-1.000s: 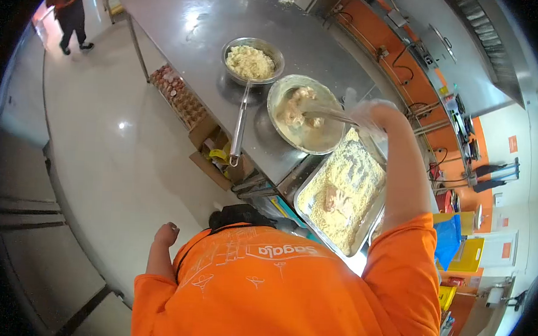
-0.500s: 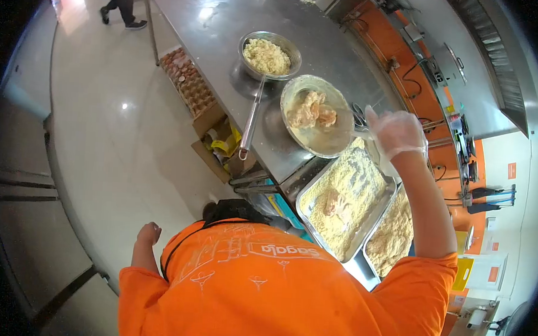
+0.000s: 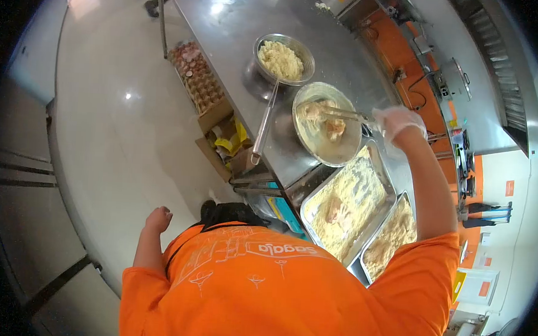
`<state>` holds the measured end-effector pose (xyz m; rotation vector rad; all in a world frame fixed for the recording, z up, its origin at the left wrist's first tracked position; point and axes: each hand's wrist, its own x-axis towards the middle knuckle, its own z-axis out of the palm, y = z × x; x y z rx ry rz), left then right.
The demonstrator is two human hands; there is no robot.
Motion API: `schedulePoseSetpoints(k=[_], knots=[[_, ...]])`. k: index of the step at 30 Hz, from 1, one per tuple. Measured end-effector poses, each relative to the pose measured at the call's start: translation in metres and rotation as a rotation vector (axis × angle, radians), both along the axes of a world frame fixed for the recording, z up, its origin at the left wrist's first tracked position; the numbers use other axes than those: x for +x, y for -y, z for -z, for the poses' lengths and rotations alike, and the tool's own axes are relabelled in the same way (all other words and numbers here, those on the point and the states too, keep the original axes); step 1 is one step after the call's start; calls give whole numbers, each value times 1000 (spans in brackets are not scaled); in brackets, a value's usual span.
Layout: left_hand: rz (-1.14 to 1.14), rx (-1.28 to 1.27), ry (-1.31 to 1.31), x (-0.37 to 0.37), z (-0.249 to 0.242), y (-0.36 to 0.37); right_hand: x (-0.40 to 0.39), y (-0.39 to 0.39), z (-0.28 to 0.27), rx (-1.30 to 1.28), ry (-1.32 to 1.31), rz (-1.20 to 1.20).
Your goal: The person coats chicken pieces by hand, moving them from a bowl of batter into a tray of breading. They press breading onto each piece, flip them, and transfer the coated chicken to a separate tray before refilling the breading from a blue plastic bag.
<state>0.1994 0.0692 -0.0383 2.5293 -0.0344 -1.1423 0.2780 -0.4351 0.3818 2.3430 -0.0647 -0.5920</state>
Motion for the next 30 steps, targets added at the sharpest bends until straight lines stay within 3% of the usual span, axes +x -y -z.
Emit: schedulePoseSetpoints(k=[3,5,7,10,13,16,18,19,21,22,24,26,30], knots=[[-59,26,-46,-18,4,-17,-19,54,19,229,32,150],[-79,79,-91,-28,3,-33,-42,32,14,583,177,640],[-103,136,-128,-36,10,-49,-78,60,37,761,318,744],[-91,191,-141,-40,28,-67,-127,108,92,1090,448,459],[-81,203,-151,-19,6,-52,-143,84,112,1301,463,852],[-76,110,-23,1,-6,-37,-152,93,153,1123,282,820],[-6,71,4,19,-3,-23,-166,98,175,1548,553,974],[30,54,17,28,-3,-17,-163,79,159,1473,573,909],[83,10,79,39,-11,-2,-143,12,90,545,230,552],[108,-14,109,43,-13,3,-140,-1,73,347,150,480],[141,-1,107,46,-9,9,-140,3,74,119,164,423],[129,3,104,43,-23,16,-142,6,88,57,226,512],[134,29,38,22,3,-7,-131,-40,67,47,278,452]])
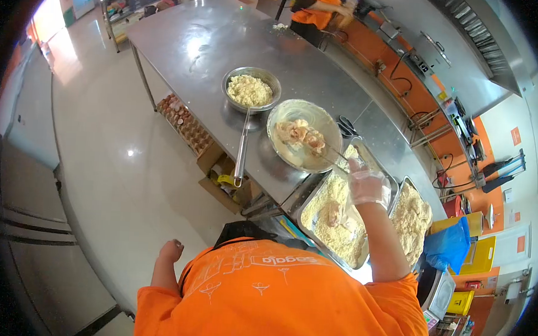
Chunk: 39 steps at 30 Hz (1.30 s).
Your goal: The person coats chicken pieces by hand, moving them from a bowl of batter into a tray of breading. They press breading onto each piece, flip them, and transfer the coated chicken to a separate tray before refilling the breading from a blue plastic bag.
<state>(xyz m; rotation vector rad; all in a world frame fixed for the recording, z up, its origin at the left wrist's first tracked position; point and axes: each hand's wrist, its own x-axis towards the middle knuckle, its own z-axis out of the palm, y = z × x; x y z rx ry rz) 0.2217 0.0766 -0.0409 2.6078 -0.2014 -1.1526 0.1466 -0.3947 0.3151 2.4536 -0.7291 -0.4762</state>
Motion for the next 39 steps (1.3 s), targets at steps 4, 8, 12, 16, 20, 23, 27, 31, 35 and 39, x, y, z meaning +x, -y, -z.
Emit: schedulePoseSetpoints(k=[4,8,12,16,20,23,27,31,35,39], knots=[[-68,86,-47,-22,1,-25,8,20,24,-84,132,-109],[-105,139,-68,-35,4,-46,15,15,21,-73,96,-102],[-171,111,-56,-40,-23,-41,23,32,36,-118,223,-263],[-152,58,-39,-35,-12,-32,48,36,32,51,210,-146],[-131,7,-32,-26,-9,-20,58,33,20,130,268,10],[-85,25,-9,-18,-12,-16,53,74,51,287,275,10],[-88,32,3,-13,2,-19,24,71,45,568,362,-42],[-88,90,-36,-15,-7,-17,4,103,80,532,-79,-146],[-77,96,-80,-14,-16,-14,-24,90,72,994,507,134],[-44,75,-41,-5,-14,-12,-24,96,68,703,285,202]])
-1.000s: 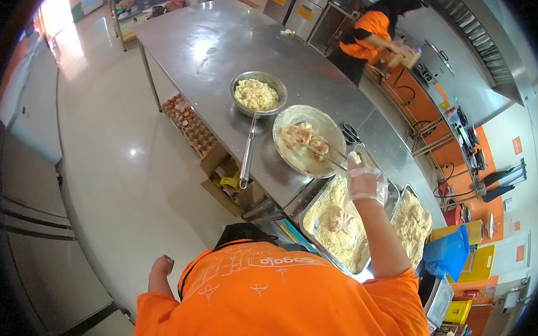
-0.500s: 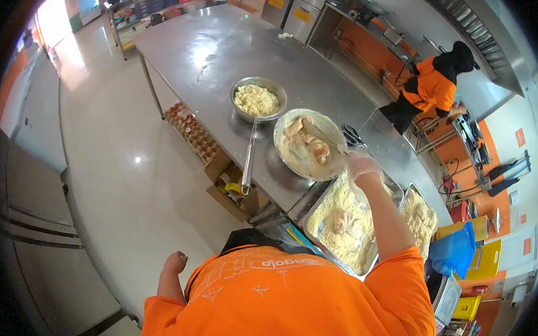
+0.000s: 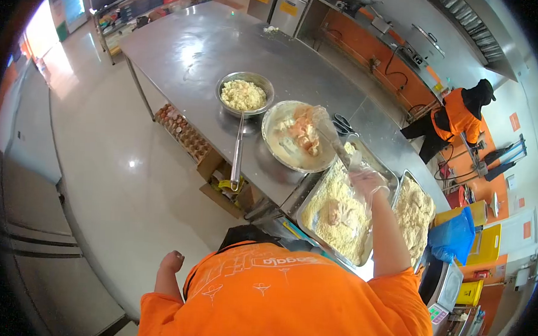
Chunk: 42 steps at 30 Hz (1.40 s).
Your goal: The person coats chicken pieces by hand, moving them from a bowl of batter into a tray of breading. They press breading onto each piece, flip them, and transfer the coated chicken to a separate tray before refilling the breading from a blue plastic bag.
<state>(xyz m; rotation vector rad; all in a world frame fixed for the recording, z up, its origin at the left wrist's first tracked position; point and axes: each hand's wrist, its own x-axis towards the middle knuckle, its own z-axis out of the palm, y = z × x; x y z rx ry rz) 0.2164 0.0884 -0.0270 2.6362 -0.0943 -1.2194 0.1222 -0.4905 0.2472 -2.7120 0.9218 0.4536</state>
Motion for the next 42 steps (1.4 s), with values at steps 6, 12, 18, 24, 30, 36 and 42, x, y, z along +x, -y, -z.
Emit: schedulePoseSetpoints(k=[6,12,18,24,30,36,42], knots=[[46,-68,62,4,2,6,-35,55,93,194,432,121],[59,4,-3,-4,16,3,-19,-70,-19,450,473,669],[17,-10,-15,-15,17,-13,-27,-78,-3,404,699,603],[73,-34,24,-12,30,-22,-35,-67,16,518,817,541],[1,-38,-2,-10,-18,9,-28,-93,0,657,715,740],[45,-69,13,-2,4,1,-29,-92,3,653,793,694],[252,-69,85,3,89,-35,-33,-88,4,722,846,743]])
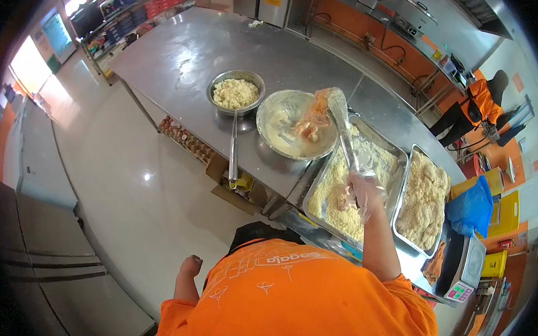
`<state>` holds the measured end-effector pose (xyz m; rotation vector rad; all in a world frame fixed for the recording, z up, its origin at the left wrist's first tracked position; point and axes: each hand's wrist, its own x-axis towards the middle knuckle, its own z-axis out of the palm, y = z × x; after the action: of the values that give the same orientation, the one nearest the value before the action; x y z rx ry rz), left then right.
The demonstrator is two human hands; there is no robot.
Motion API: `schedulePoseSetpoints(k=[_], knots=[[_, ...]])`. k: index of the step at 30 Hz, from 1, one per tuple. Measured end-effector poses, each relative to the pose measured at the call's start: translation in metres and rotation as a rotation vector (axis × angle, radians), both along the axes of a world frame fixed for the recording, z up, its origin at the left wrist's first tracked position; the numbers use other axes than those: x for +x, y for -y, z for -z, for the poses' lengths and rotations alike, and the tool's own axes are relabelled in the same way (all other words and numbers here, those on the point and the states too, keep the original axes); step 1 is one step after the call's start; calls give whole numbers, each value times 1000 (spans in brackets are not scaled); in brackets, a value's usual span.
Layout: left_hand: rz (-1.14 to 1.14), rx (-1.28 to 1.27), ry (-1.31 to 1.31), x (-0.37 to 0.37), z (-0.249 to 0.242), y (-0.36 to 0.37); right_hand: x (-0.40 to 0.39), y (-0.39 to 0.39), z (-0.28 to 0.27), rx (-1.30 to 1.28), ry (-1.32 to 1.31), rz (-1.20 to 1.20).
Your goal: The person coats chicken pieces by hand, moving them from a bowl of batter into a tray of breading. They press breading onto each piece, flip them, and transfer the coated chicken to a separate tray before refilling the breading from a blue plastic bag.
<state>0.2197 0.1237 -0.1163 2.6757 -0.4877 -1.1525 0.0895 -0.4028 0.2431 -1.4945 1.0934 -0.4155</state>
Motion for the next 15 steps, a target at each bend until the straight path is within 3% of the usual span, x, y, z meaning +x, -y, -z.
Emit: schedulePoseSetpoints(k=[3,10,14,15], knots=[[-209,2,-44,-8,-52,21,2,-7,-9,-7,-40,22],[-191,-7,-60,-8,-79,30,2,4,-18,-134,-94,62],[-210,-10,-54,-7,-85,36,-3,35,13,-265,200,-28],[-217,-15,-55,-7,-90,39,0,32,4,-441,30,-153]])
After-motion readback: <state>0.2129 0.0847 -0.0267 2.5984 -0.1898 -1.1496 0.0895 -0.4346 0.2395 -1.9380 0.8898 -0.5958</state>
